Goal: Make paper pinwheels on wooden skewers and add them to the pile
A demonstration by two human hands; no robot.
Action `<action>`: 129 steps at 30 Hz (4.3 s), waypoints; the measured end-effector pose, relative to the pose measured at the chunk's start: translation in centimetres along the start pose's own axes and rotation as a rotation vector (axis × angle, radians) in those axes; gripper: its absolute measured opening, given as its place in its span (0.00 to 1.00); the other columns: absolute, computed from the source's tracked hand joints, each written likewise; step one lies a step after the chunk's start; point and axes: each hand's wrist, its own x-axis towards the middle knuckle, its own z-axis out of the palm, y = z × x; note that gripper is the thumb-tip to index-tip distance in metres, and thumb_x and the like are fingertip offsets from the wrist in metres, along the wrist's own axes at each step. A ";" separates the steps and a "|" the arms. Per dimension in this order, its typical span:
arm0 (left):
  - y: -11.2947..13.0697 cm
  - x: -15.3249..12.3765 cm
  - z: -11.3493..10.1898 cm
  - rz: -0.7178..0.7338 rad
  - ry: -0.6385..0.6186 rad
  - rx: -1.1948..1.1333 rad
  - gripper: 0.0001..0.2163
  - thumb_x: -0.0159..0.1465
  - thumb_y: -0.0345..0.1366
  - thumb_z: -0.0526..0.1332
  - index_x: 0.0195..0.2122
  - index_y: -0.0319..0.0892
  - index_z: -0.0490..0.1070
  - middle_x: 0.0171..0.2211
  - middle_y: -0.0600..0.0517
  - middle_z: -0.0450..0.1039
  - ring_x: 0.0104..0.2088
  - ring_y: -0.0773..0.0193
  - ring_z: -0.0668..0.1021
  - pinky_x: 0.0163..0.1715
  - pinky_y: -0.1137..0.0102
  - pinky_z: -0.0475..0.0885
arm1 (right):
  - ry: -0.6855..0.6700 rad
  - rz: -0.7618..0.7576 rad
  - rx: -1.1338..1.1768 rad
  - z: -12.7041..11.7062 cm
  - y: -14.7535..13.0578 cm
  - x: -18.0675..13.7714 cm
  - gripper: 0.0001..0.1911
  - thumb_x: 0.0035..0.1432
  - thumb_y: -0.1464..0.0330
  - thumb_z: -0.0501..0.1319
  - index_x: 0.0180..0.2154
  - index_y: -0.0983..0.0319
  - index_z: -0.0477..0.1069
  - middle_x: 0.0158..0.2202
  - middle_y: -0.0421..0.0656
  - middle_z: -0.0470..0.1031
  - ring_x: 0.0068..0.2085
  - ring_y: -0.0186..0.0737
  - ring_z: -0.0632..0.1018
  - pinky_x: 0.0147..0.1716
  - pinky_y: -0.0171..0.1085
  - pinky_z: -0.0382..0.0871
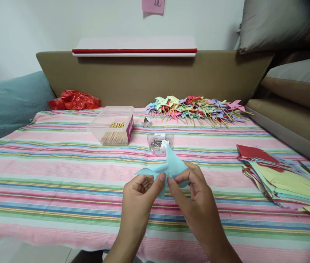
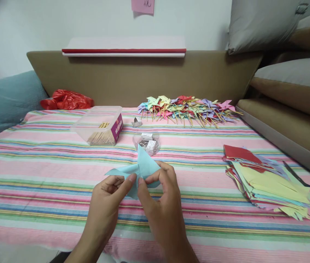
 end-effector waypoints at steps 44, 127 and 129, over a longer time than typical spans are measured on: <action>0.8 0.8 -1.6 -0.021 -0.385 0.151 0.15 0.59 0.41 0.70 0.22 0.41 0.69 0.20 0.58 0.61 0.22 0.71 0.64 0.22 0.74 0.59 | -0.372 0.394 0.240 -3.3 -1.9 1.7 0.18 0.53 0.56 0.68 0.44 0.56 0.80 0.43 0.44 0.78 0.41 0.48 0.79 0.32 0.39 0.73; 0.5 0.3 -0.3 0.011 -0.076 -0.069 0.13 0.60 0.44 0.69 0.27 0.41 0.72 0.26 0.53 0.74 0.31 0.63 0.76 0.35 0.70 0.70 | -0.073 -0.517 -0.456 -1.6 -0.3 0.3 0.05 0.62 0.68 0.65 0.37 0.51 0.79 0.59 0.45 0.66 0.59 0.53 0.69 0.51 0.53 0.67; 0.5 0.3 -0.3 0.011 -0.077 -0.067 0.13 0.59 0.43 0.70 0.27 0.41 0.72 0.26 0.53 0.74 0.32 0.62 0.76 0.36 0.69 0.70 | -0.039 -0.384 -0.388 -1.3 -0.2 0.1 0.03 0.62 0.65 0.65 0.36 0.51 0.78 0.57 0.45 0.67 0.59 0.52 0.69 0.51 0.53 0.67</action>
